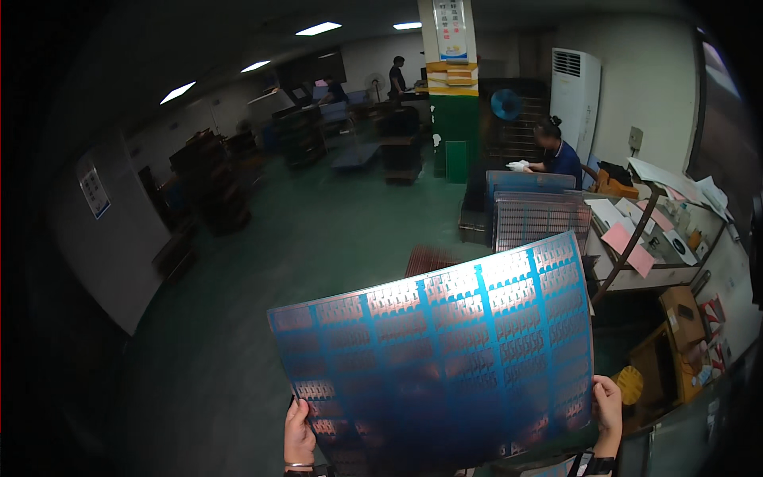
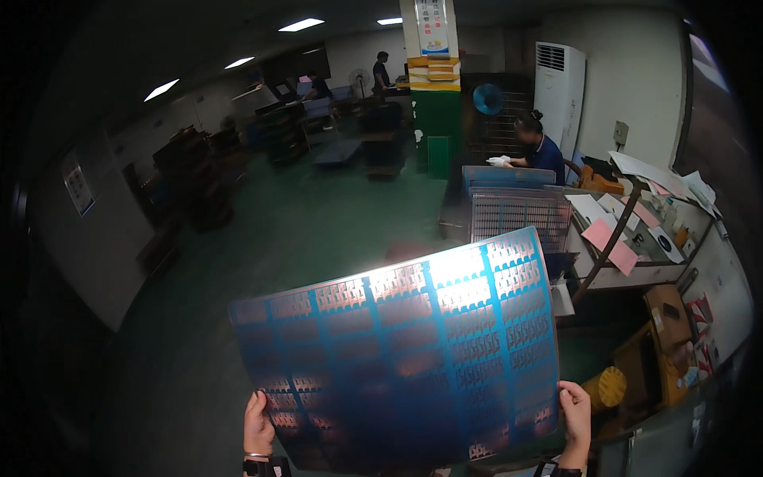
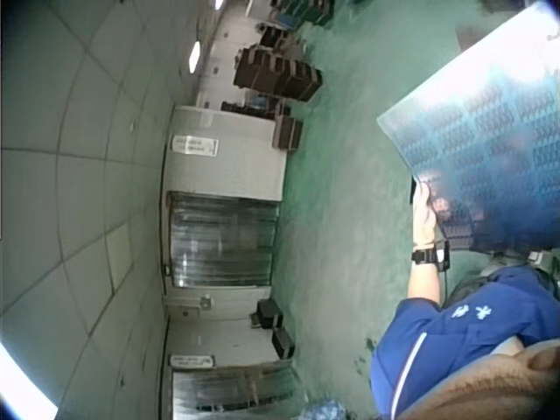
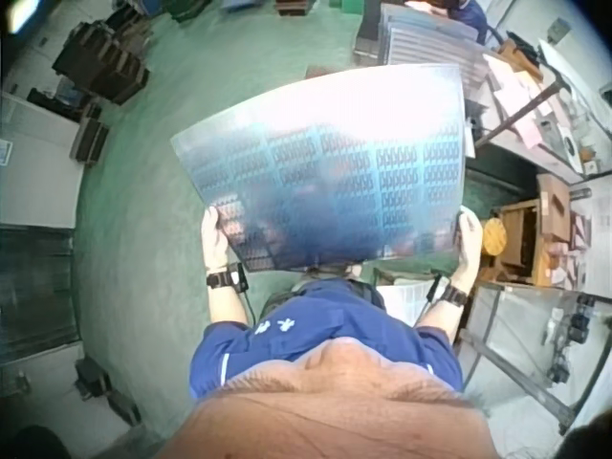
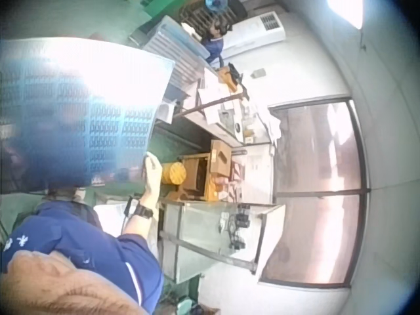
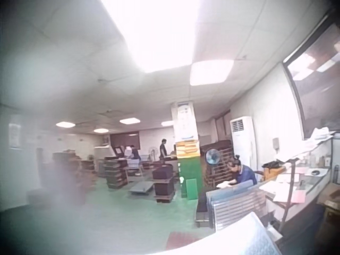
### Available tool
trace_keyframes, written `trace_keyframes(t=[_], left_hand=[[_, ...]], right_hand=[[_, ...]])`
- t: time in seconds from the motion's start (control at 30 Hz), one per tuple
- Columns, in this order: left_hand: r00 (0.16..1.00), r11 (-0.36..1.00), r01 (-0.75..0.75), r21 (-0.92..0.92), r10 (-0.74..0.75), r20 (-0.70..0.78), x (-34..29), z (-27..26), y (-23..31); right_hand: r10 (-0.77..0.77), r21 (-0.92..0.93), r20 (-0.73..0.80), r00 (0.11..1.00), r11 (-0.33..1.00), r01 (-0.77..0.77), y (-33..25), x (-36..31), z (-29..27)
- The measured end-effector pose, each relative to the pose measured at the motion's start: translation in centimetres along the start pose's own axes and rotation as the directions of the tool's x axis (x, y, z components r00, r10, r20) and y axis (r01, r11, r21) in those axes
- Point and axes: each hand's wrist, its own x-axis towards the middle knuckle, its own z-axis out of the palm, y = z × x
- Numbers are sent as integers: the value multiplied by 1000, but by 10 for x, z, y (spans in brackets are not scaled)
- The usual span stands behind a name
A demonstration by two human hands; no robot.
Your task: Inspecting and sorting blue-coated patterned metal sheets into a vertical rack.
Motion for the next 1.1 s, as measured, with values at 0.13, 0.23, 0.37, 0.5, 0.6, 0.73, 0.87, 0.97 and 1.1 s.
trace_keyframes(t=[0.13, 0.23, 0.37, 0.5, 0.6, 0.73, 0.87, 0.97, 1.1], left_hand=[[999, 1000, 8, -18, -7, 38, 8, -34, -10], [992, 994, -109, 15, 110, -57, 5, -20, -6], [967, 957, -254, -141, 256, -4, 9, -2, 6], [904, 906, -386, -175, 409, 122, 19, 9, 10], [868, 887, -425, -182, 457, 195, 28, 22, 12], [642, 866, -423, -266, 494, 586, 98, -30, -5], [964, 945, 265, -191, -254, 83, 68, 18, 8], [902, 840, 428, -332, -375, 215, 46, 51, 28], [926, 830, 369, -418, -291, 239, 11, 94, 21]], right_hand=[[-65, -10, 86, 994, 998, 66, 2, 6, 0], [-84, 139, 77, 994, 988, 73, -5, 5, 18], [-116, 225, 40, 993, 969, 104, -7, 6, 20], [-310, 250, -66, 948, 915, 317, -13, 25, 21], [-310, 254, -126, 942, 908, 333, -11, 30, 27], [-178, 324, -64, 982, 927, 189, -12, 19, 36], [-43, 375, -1, 999, 926, 40, -6, 12, 41], [58, 398, 78, 995, 913, -85, -1, 8, 47], [172, 420, 137, 976, 882, -214, -6, 2, 43]])
